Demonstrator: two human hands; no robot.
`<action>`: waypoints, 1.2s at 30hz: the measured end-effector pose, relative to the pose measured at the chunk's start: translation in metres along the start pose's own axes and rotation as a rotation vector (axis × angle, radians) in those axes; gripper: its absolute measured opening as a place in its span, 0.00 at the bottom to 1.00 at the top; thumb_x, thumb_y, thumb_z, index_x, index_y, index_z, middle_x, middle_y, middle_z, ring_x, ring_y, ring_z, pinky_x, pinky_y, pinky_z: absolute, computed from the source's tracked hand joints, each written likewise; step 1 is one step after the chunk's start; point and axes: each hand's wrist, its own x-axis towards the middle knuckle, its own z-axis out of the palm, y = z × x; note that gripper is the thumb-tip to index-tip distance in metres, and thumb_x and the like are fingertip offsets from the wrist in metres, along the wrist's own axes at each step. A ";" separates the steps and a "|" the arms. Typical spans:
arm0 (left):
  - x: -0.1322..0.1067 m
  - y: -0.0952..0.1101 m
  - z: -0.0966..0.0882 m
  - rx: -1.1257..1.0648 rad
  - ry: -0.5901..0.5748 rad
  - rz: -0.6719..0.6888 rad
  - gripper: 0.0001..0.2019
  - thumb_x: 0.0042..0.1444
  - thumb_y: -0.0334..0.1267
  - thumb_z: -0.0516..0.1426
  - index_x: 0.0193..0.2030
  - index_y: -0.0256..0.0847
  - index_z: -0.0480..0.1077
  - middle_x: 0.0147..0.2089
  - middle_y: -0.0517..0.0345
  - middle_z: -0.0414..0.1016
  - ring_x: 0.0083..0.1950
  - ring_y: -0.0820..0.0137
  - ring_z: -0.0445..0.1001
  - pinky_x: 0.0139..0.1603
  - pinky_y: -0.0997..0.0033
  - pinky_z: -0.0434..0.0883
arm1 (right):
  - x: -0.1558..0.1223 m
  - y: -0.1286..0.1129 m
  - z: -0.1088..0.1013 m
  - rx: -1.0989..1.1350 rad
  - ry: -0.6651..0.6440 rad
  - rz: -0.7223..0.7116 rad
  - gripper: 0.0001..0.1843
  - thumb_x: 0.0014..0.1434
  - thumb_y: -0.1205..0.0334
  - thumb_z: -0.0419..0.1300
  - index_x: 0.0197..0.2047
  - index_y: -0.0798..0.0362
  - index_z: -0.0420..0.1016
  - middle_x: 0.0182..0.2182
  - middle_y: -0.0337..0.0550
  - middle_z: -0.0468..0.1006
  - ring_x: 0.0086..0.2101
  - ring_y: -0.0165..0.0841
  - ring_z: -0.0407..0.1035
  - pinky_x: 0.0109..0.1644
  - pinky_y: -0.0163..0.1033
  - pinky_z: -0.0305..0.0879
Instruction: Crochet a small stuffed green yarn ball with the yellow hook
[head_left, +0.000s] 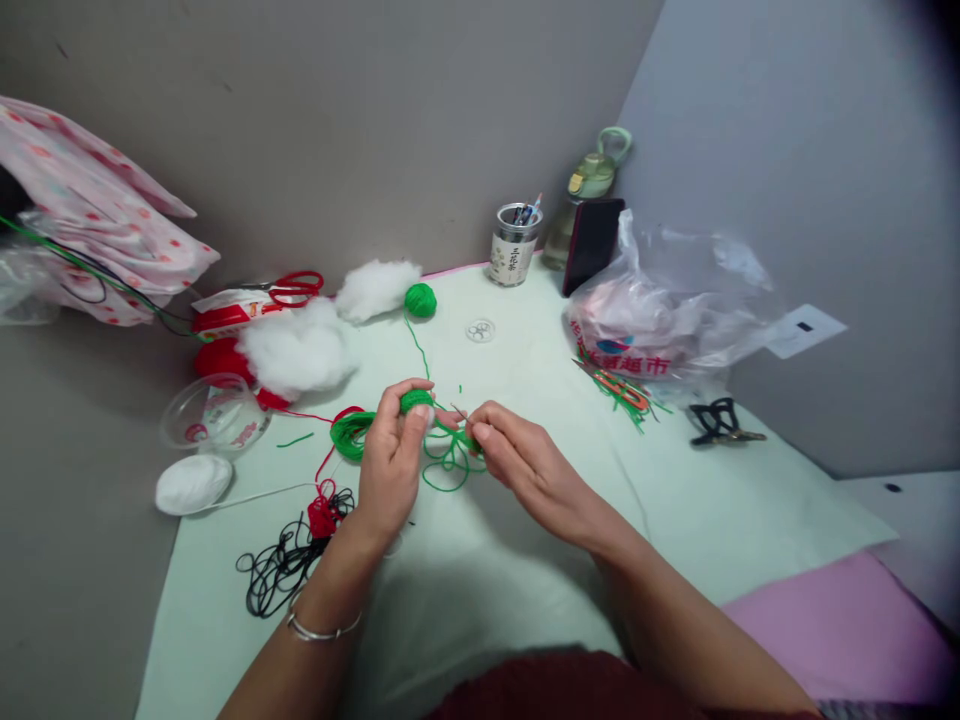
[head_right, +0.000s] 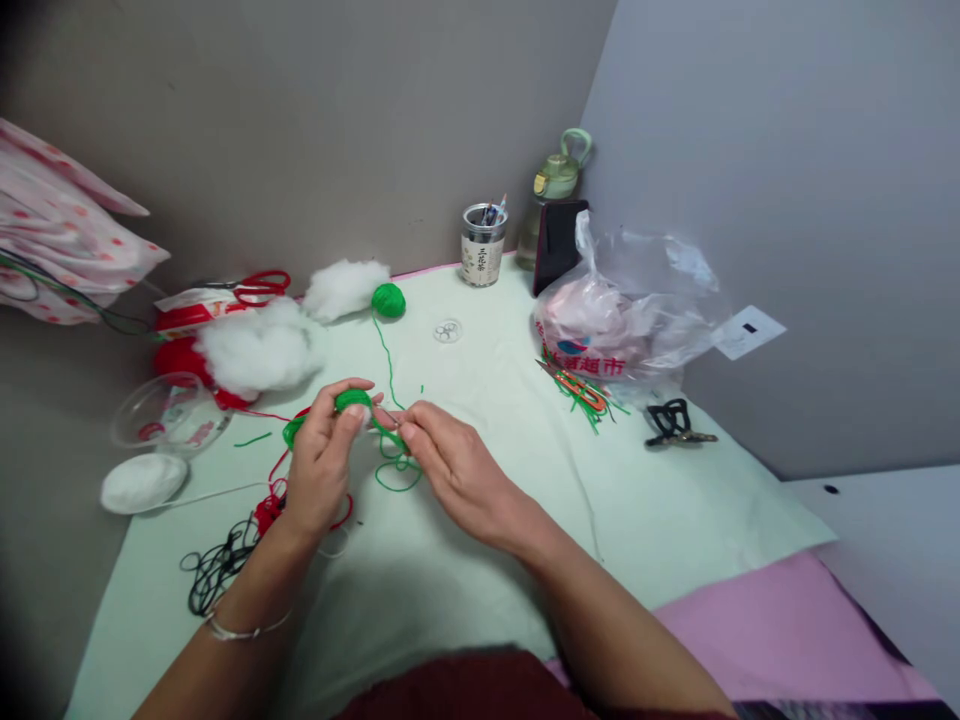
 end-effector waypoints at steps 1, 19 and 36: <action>0.000 0.001 0.000 0.026 -0.015 0.008 0.11 0.70 0.42 0.55 0.54 0.43 0.68 0.38 0.58 0.82 0.41 0.65 0.82 0.48 0.64 0.74 | 0.000 -0.001 -0.001 0.081 -0.048 0.029 0.19 0.75 0.50 0.49 0.34 0.50 0.64 0.26 0.33 0.63 0.28 0.28 0.62 0.33 0.36 0.59; -0.004 0.003 0.003 0.161 -0.198 0.060 0.10 0.71 0.39 0.52 0.57 0.42 0.65 0.33 0.64 0.70 0.31 0.72 0.71 0.35 0.71 0.69 | 0.010 0.014 -0.005 0.634 -0.226 0.296 0.15 0.66 0.53 0.62 0.33 0.55 0.74 0.15 0.27 0.65 0.13 0.19 0.50 0.18 0.30 0.42; -0.001 -0.002 0.003 0.229 -0.173 0.015 0.09 0.67 0.38 0.48 0.44 0.42 0.68 0.26 0.66 0.63 0.25 0.71 0.62 0.28 0.70 0.63 | -0.003 0.012 0.021 -0.136 0.075 -0.155 0.12 0.70 0.64 0.53 0.32 0.52 0.68 0.23 0.33 0.64 0.24 0.25 0.56 0.31 0.35 0.53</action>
